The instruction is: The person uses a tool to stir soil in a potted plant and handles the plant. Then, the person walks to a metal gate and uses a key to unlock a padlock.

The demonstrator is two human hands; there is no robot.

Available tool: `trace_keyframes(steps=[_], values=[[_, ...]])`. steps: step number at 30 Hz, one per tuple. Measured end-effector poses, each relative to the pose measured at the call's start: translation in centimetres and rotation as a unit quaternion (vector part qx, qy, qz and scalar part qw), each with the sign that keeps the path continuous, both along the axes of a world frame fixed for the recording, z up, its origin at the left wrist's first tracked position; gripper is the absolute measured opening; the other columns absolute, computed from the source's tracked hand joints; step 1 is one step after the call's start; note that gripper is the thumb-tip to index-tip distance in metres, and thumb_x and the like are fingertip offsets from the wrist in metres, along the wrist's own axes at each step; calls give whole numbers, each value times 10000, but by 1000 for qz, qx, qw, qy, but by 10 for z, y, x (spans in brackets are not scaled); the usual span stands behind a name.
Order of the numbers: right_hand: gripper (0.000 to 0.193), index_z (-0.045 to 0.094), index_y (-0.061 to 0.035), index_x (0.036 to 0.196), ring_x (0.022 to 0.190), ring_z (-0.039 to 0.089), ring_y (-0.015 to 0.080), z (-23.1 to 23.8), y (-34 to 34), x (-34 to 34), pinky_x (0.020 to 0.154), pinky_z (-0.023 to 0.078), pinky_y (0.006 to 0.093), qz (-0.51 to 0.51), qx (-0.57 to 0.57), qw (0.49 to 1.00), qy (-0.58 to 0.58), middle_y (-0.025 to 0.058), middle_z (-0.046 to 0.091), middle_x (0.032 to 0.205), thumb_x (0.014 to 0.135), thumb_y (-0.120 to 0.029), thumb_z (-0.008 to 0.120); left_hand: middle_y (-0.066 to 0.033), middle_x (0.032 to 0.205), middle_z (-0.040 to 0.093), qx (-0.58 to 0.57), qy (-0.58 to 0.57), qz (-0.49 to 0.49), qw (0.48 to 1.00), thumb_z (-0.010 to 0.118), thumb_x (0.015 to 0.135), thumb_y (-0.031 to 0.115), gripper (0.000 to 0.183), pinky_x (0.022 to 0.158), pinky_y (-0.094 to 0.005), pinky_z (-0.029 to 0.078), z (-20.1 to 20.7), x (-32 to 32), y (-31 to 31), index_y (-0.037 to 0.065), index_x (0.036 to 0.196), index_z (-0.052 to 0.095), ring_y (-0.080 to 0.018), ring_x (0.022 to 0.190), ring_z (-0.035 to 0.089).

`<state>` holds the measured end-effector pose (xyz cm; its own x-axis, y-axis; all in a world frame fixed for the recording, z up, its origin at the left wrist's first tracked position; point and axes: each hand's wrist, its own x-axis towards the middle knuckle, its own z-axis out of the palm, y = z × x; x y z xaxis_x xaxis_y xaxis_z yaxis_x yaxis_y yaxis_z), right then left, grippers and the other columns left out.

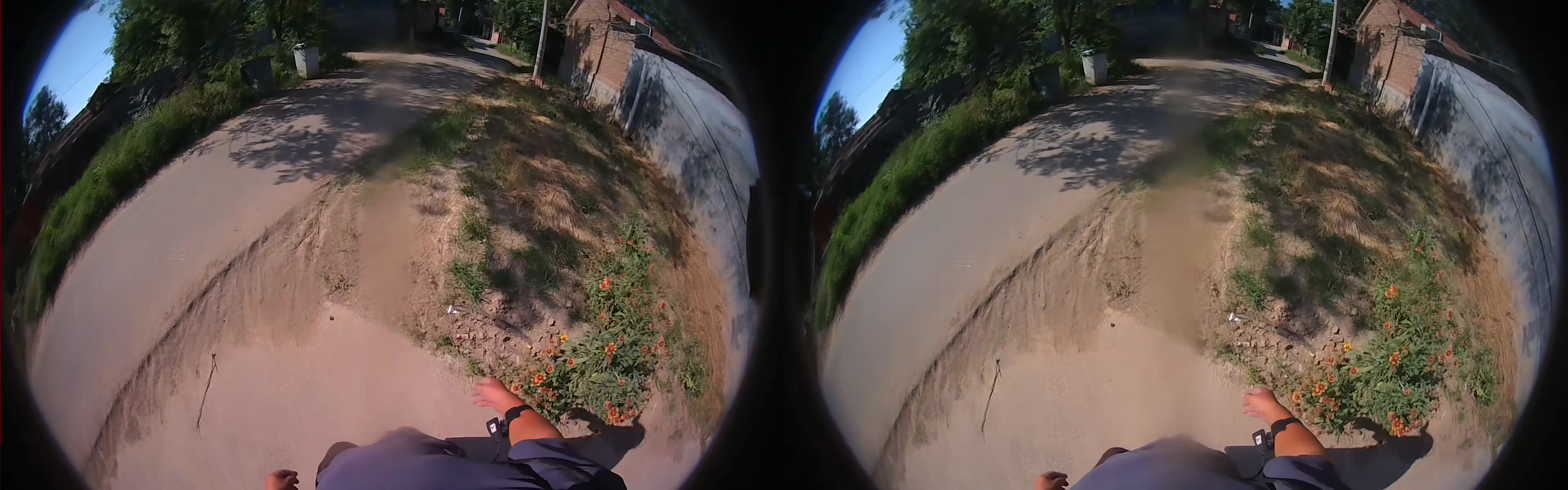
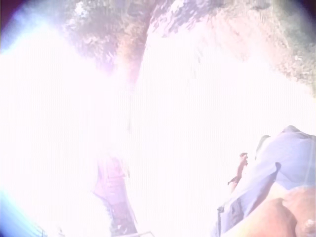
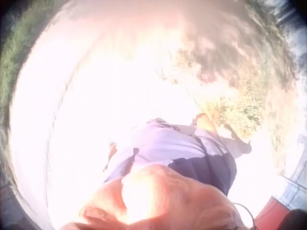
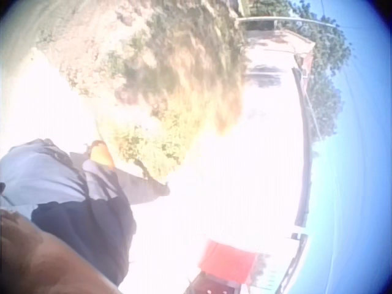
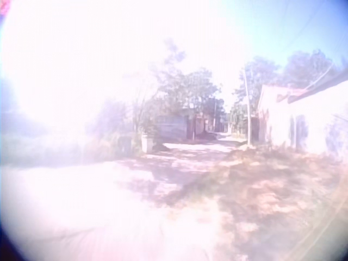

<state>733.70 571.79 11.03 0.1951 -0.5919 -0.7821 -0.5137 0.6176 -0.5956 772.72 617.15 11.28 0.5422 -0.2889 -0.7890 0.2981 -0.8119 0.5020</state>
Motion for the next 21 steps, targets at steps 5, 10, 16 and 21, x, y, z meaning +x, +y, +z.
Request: trace_keyframes(steps=[5,10,16,21], values=[[465,461,15,1239,776,641,205,13,-136,162,652,517,310,57,-51,995,-63,120,617,982,868,-235,589,-135,723,631,32,44,-15,998,559,750,1,277,428,-332,492,-10,89,-115,-44,1013,635,-204,496,583],[420,483,-8,1228,760,638,164,-8,-236,248,623,496,258,9,-63,996,-61,82,626,955,876,-217,577,-132,715,632,32,52,-73,995,573,750,7,282,425,-329,487,-46,219,-244,-39,1020,636,-205,498,586],[376,496,-31,1193,867,655,296,-14,-309,272,721,522,378,-143,27,989,-20,145,625,1041,870,-207,575,-123,695,636,-29,-1,-198,980,617,753,36,298,429,-326,484,-44,406,-483,-14,1046,642,-202,513,597],[337,476,-17,1178,897,640,366,-57,-423,279,747,529,432,-271,106,957,-8,213,578,1127,917,-230,492,-111,696,643,-100,-84,-210,969,604,766,47,310,444,-322,500,-18,512,-673,-12,1069,629,-185,504,596]])
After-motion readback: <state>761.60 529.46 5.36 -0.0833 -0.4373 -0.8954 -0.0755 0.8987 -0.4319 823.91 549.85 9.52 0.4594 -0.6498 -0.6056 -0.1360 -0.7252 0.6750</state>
